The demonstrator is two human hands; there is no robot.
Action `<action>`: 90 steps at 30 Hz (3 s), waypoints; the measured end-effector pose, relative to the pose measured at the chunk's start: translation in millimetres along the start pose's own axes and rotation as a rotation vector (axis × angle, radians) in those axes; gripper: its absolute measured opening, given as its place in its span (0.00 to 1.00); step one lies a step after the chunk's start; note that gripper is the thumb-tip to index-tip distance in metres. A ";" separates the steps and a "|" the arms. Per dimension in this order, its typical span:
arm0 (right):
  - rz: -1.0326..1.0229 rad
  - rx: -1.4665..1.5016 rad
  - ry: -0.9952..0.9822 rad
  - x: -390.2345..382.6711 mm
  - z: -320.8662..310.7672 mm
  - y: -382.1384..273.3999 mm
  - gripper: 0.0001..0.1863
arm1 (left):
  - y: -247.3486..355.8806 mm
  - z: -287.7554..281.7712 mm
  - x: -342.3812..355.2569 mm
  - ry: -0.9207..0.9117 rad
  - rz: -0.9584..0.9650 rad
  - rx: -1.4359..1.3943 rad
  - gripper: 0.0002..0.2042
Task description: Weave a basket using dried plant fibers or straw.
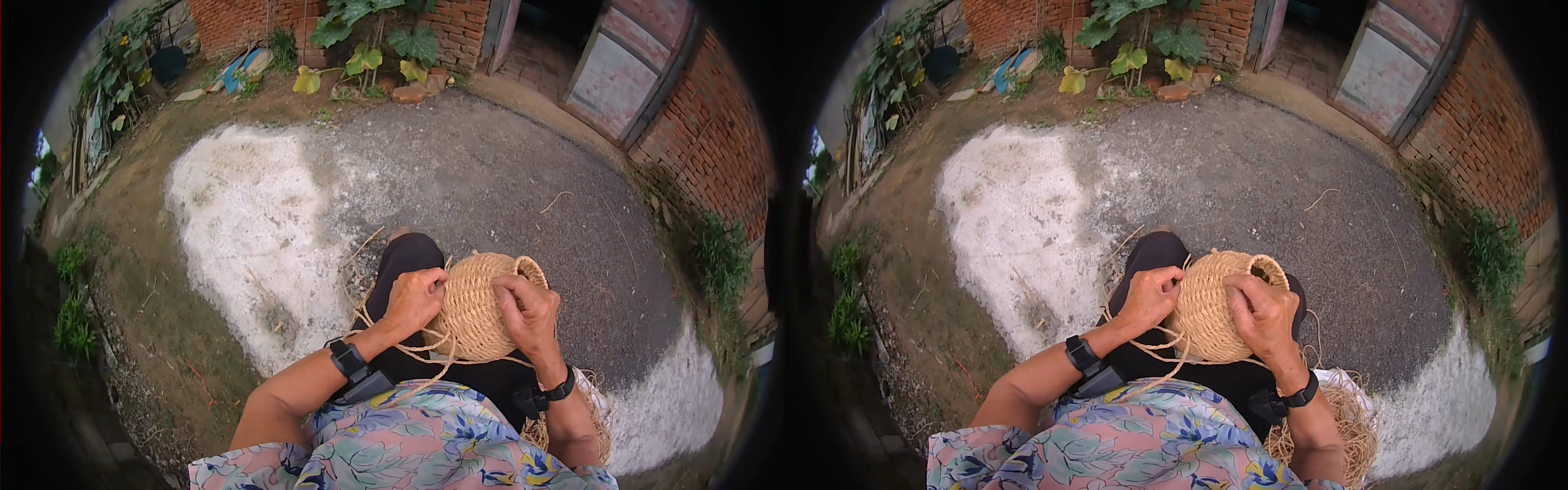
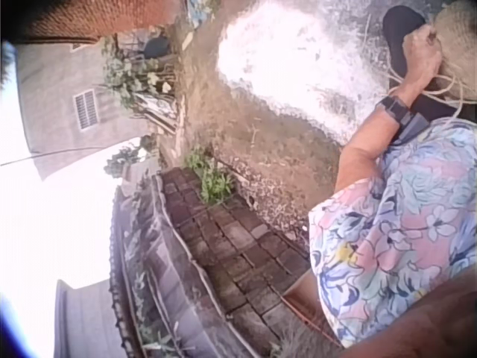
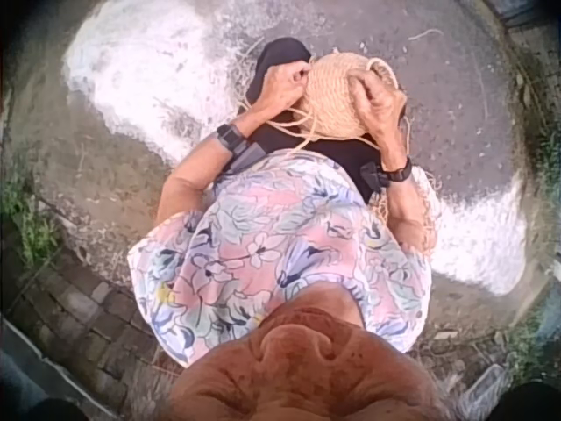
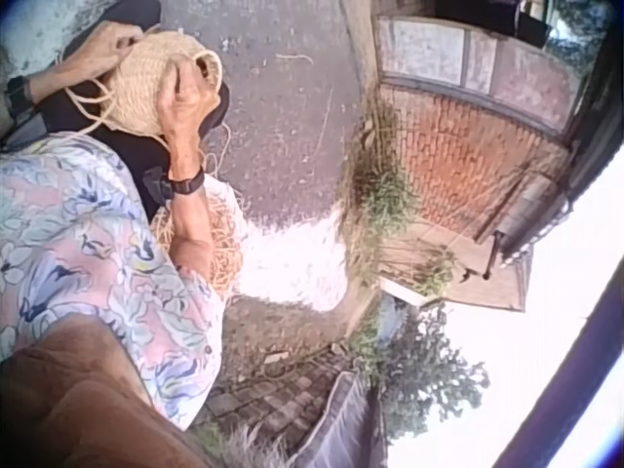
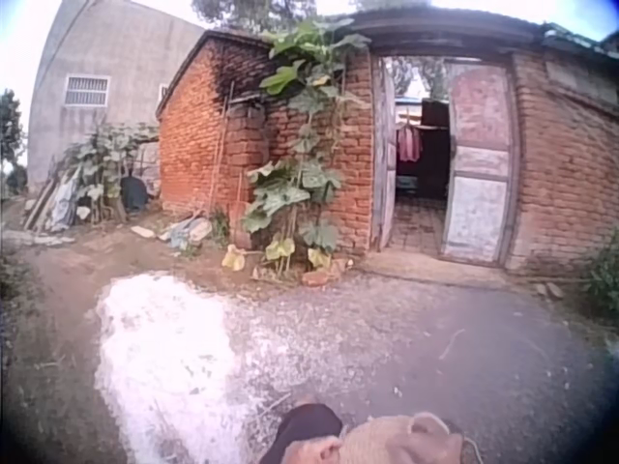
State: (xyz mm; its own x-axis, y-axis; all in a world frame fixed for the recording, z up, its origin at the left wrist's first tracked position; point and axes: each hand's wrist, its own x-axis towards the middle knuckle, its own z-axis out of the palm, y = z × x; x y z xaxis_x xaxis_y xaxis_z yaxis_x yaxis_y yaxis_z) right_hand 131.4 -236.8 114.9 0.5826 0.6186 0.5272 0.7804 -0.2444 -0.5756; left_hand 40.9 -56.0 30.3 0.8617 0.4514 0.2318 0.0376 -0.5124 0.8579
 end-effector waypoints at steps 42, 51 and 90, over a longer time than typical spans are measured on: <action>0.163 0.093 -0.209 19.1 0.2 47.1 0.11 | 7.6 -56.5 6.1 -0.445 0.301 0.134 0.10; 0.216 0.082 -0.274 18.2 -0.8 42.5 0.10 | -160.8 -231.4 49.5 0.100 -0.018 0.817 0.13; 0.226 -0.044 -0.165 16.2 14.6 52.1 0.12 | -47.7 -36.0 30.2 -0.519 0.045 -0.164 0.15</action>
State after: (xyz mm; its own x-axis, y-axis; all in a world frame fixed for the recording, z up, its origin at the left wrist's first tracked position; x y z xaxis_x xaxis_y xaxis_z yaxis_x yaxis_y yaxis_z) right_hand 178.2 -228.6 84.3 0.7007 0.6572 0.2777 0.6462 -0.4195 -0.6375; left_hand 47.0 8.4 12.9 0.9988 -0.0097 0.0489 -0.0489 -0.3838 0.9221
